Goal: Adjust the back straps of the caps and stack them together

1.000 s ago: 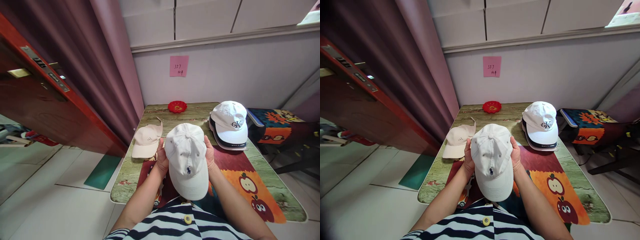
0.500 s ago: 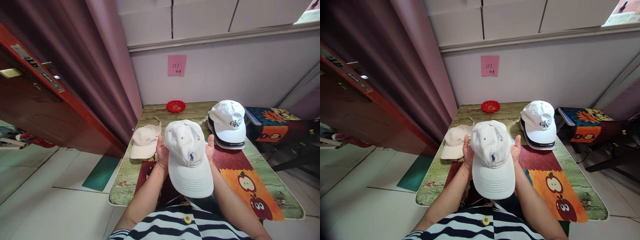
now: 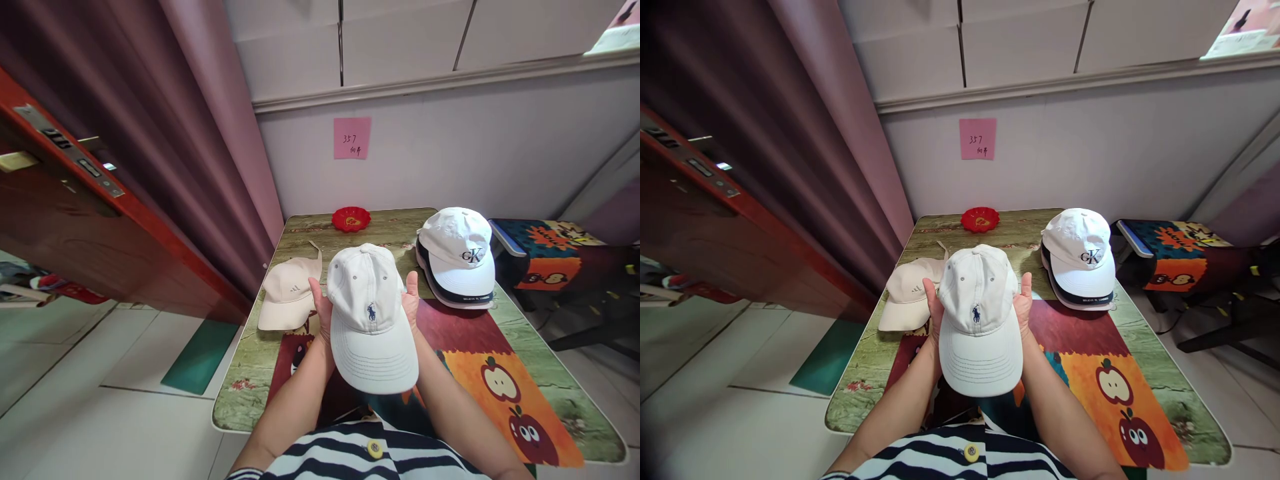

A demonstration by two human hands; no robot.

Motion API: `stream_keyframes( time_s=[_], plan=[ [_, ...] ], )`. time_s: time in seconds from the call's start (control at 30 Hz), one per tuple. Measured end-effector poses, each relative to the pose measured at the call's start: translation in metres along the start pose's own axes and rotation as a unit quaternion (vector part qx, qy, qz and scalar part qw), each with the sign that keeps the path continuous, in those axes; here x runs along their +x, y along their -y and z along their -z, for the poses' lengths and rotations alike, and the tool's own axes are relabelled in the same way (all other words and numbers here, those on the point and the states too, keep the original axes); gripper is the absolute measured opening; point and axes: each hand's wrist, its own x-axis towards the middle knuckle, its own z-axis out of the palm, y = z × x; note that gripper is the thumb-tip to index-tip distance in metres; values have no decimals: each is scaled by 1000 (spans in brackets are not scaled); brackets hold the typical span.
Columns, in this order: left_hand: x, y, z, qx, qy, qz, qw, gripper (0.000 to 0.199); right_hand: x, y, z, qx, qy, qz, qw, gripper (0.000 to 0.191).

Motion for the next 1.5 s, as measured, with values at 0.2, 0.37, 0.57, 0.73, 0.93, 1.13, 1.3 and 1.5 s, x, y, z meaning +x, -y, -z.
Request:
stream_keyframes(
  time_s=[0.2, 0.37, 0.57, 0.73, 0.93, 1.13, 1.3, 1.5],
  plan=[
    [3, -8, -2, -103, 45, -5, 994, 105, 8, 0, 10, 131, -2, -47, 990, 61],
    [5, -9, -1, -124, 82, 10, 989, 104, 16, -2, 14, 163, -30, -72, 984, 57],
    [8, -8, 10, -88, 70, 23, 993, 87, 17, 1, 8, 163, -40, -43, 985, 56],
    [10, -9, 11, -81, 39, 15, 996, 84, 17, 3, 5, 174, -43, -37, 983, 55],
    [13, -6, 11, -55, 14, -8, 998, 82, 22, 0, 3, 188, -33, -53, 980, 56],
    [14, -7, 15, -57, 2, -18, 998, 74, 25, -1, 8, 175, -95, -113, 973, 63],
    [25, -22, 20, -90, 2, -31, 995, 83, 13, -6, 17, 169, -141, -254, 942, 76],
    [39, -35, 23, -138, -41, -93, 985, 85, -33, -10, 0, 274, -146, -175, 934, 39]
  ],
)
